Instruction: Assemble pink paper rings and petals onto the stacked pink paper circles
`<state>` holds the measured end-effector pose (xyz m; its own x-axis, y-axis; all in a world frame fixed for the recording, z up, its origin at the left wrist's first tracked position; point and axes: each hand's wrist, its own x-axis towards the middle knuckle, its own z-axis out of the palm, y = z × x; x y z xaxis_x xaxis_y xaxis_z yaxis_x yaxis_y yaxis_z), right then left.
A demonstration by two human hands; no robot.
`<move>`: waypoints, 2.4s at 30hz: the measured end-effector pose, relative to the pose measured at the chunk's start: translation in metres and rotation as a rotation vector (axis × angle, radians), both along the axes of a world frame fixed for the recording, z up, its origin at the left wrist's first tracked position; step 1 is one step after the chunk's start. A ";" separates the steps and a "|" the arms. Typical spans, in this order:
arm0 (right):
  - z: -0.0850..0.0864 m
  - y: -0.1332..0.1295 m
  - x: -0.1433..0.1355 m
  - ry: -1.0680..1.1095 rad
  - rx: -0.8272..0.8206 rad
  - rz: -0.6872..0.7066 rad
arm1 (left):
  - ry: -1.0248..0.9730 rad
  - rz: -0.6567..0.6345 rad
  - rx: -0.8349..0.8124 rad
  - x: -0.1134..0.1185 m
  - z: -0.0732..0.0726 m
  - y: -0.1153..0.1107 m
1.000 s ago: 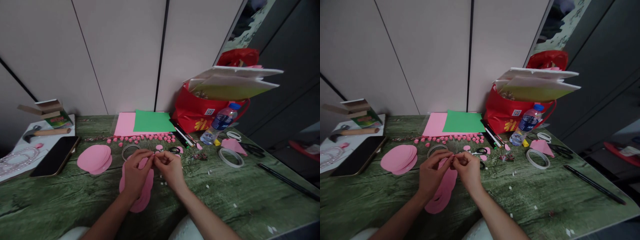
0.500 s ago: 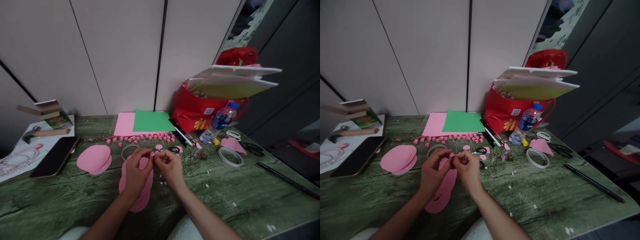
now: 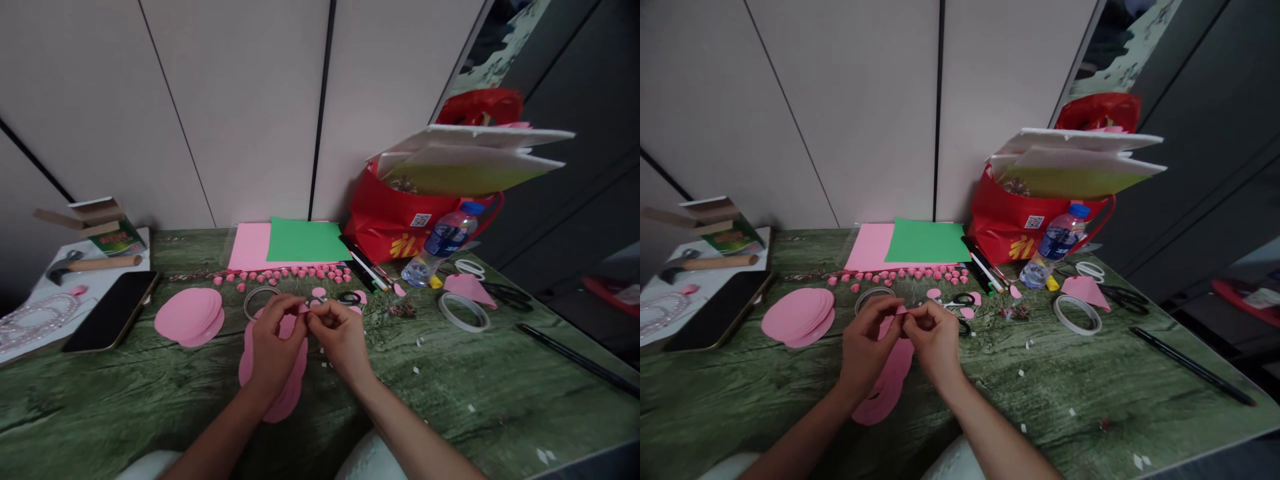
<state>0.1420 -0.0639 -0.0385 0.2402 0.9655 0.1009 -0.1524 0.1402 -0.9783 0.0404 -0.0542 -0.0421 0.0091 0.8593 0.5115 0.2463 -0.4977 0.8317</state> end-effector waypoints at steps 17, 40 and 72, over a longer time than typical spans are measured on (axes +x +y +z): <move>0.000 0.000 0.002 -0.086 0.008 0.021 | 0.044 0.006 -0.002 -0.001 0.000 0.001; -0.007 0.009 0.009 0.190 -0.263 0.094 | -0.059 -0.175 -0.193 -0.001 0.003 0.005; -0.020 0.015 0.014 -0.089 -0.053 0.122 | 0.249 -0.106 -0.016 -0.010 -0.001 0.011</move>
